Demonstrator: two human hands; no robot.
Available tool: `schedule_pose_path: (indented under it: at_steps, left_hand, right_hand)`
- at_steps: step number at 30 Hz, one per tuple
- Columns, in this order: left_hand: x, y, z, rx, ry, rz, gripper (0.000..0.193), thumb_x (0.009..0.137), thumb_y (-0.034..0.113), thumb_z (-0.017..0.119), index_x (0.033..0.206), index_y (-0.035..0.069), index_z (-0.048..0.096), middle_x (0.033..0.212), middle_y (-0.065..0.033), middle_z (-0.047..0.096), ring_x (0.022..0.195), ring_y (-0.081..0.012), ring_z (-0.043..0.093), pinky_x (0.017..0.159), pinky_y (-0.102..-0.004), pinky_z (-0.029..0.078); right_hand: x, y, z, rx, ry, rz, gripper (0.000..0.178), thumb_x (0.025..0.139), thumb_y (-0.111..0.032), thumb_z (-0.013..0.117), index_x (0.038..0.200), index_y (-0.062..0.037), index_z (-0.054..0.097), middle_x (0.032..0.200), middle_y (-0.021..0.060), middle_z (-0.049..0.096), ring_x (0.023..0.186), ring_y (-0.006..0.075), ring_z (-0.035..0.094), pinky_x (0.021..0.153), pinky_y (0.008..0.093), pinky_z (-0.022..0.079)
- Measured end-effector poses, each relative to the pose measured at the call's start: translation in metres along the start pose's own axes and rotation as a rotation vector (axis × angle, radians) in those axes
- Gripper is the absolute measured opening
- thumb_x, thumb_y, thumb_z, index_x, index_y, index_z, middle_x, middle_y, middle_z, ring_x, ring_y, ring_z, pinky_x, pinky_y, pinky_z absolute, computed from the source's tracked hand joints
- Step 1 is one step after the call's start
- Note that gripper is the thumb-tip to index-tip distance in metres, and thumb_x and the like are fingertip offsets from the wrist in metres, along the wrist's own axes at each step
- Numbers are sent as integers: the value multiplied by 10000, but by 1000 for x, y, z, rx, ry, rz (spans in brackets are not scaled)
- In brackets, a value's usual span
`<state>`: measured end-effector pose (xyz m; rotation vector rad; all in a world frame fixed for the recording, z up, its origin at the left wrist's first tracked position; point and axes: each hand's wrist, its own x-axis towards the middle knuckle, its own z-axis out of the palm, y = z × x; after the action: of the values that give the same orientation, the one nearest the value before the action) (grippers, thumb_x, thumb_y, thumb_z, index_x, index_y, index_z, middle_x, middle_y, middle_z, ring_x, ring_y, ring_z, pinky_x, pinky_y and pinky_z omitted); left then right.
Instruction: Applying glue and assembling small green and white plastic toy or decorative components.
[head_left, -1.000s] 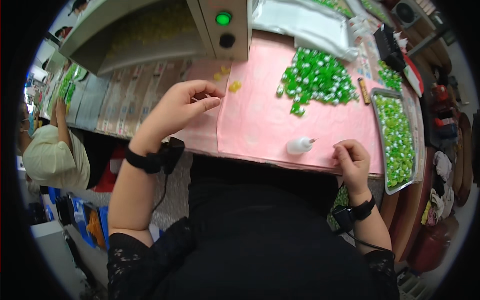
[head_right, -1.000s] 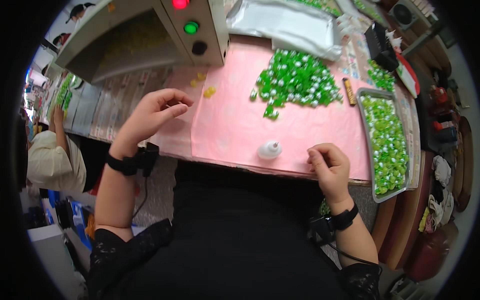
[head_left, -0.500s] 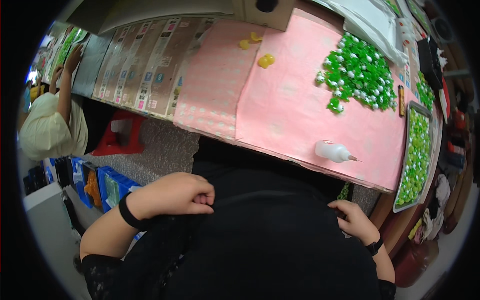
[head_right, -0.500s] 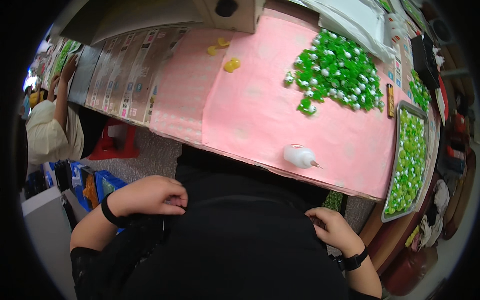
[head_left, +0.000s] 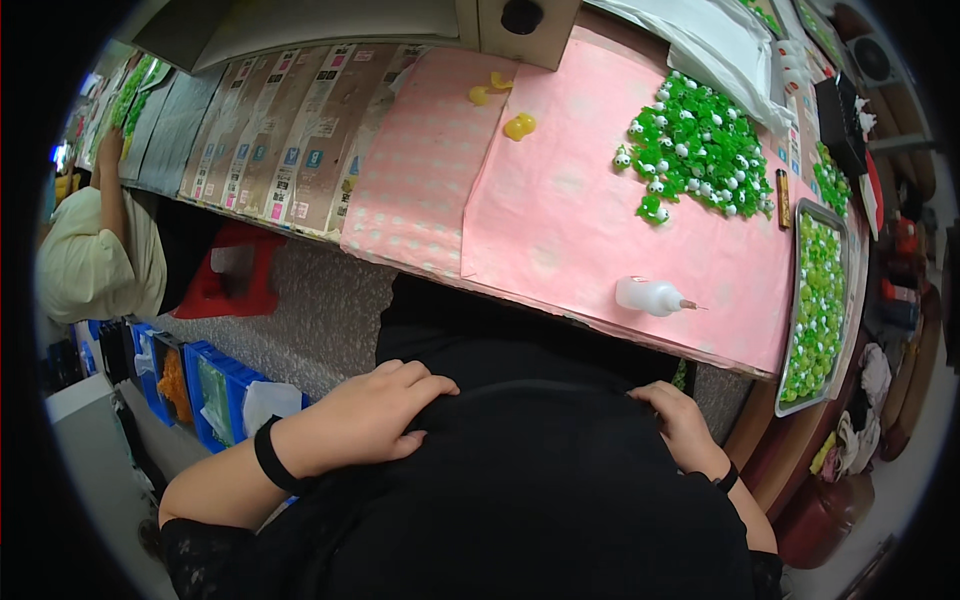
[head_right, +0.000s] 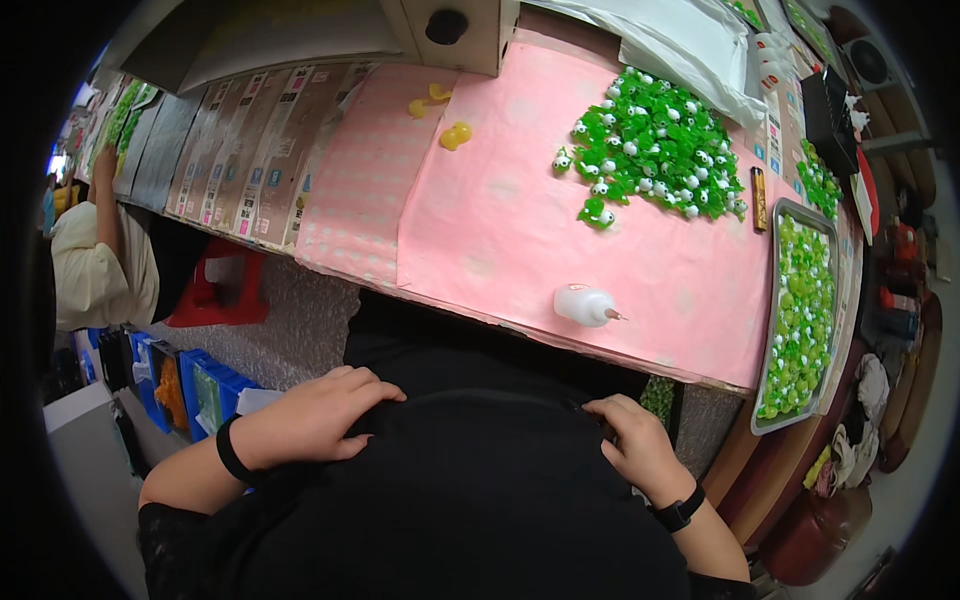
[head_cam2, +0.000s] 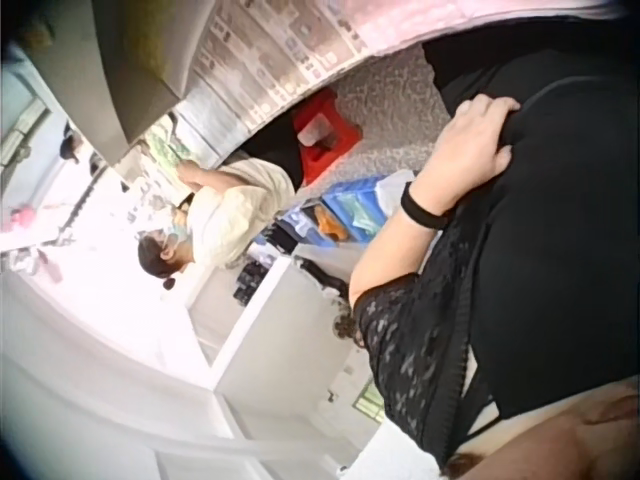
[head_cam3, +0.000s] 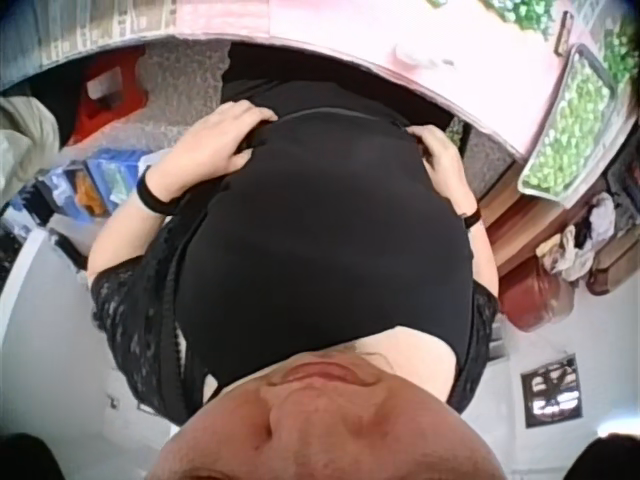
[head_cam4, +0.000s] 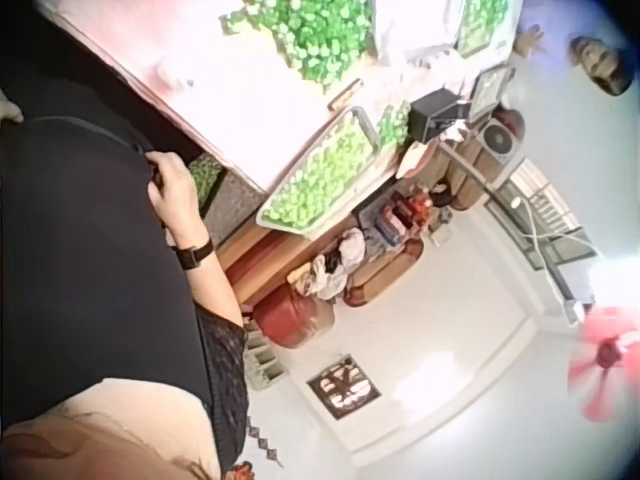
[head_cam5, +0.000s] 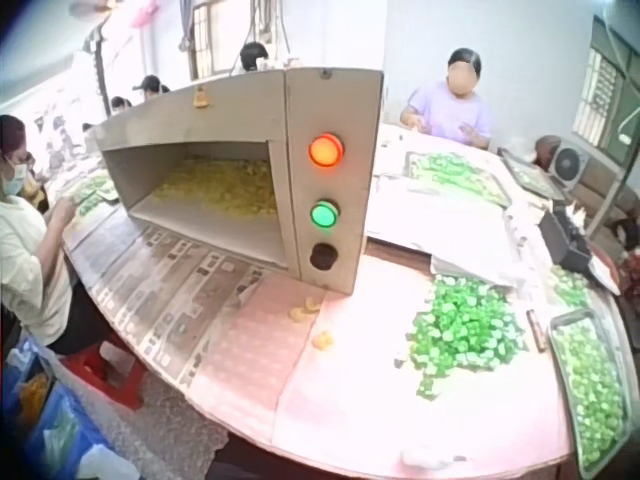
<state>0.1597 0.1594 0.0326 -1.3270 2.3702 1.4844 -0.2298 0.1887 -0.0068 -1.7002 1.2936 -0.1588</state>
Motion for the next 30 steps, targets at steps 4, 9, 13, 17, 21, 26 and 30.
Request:
schedule_pose_path:
  at_steps: [4, 9, 13, 17, 21, 26, 30]
  left_hand:
    - [6, -6, 16, 183, 156, 8, 402, 699, 33, 691, 1087, 87, 601, 986, -81, 580, 942, -296, 593, 808, -384, 504]
    - [33, -15, 15, 249, 354, 61, 292, 692, 40, 702, 969, 106, 635, 889, -66, 588, 831, -276, 624, 704, -375, 521]
    - [62, -13, 27, 256, 376, 165, 278, 698, 70, 717, 957, 107, 623, 869, -60, 578, 801, -266, 629, 670, -361, 522]
    - [71, -17, 27, 325, 356, 177, 203, 735, 116, 694, 923, 106, 618, 843, -58, 567, 778, -239, 630, 643, -365, 523]
    - [54, -32, 8, 144, 142, 242, 250, 762, 180, 719, 986, 109, 635, 830, -59, 590, 758, -255, 621, 644, -364, 505]
    - [48, -43, -14, -81, -41, 49, 249, 779, 218, 732, 962, 62, 666, 800, -63, 617, 701, -206, 615, 649, -336, 505]
    - [43, -53, -28, -226, -19, 8, 218, 814, 201, 733, 932, 29, 670, 820, -85, 625, 722, -178, 628, 655, -307, 508]
  right_hand:
    - [-3, 4, 4, -67, 98, -89, 387, 677, 71, 631, 1051, -31, 635, 922, 117, 624, 733, 257, 630, 662, 344, 518]
    - [3, 5, -1, -301, 147, -234, 281, 718, -52, 714, 990, -17, 653, 876, 111, 651, 773, 290, 656, 669, 357, 540]
    - [3, 15, 1, -393, 173, -238, 269, 714, -72, 730, 969, -23, 658, 851, 103, 652, 745, 280, 655, 649, 352, 540]
    - [6, 9, 9, -412, 222, -229, 263, 713, -78, 735, 960, -29, 661, 844, 101, 653, 748, 289, 653, 651, 357, 537]
    - [6, -2, -2, -133, 38, -97, 328, 734, -72, 734, 1046, -10, 656, 917, 108, 645, 720, 246, 642, 655, 329, 526]
    - [9, -6, -21, 219, -141, 62, 315, 797, -92, 729, 1096, -19, 663, 1015, 100, 643, 753, 191, 629, 680, 298, 507]
    - [15, -7, -24, 164, -89, 20, 267, 814, -135, 727, 1048, -15, 679, 957, 98, 658, 786, 180, 629, 705, 286, 500]
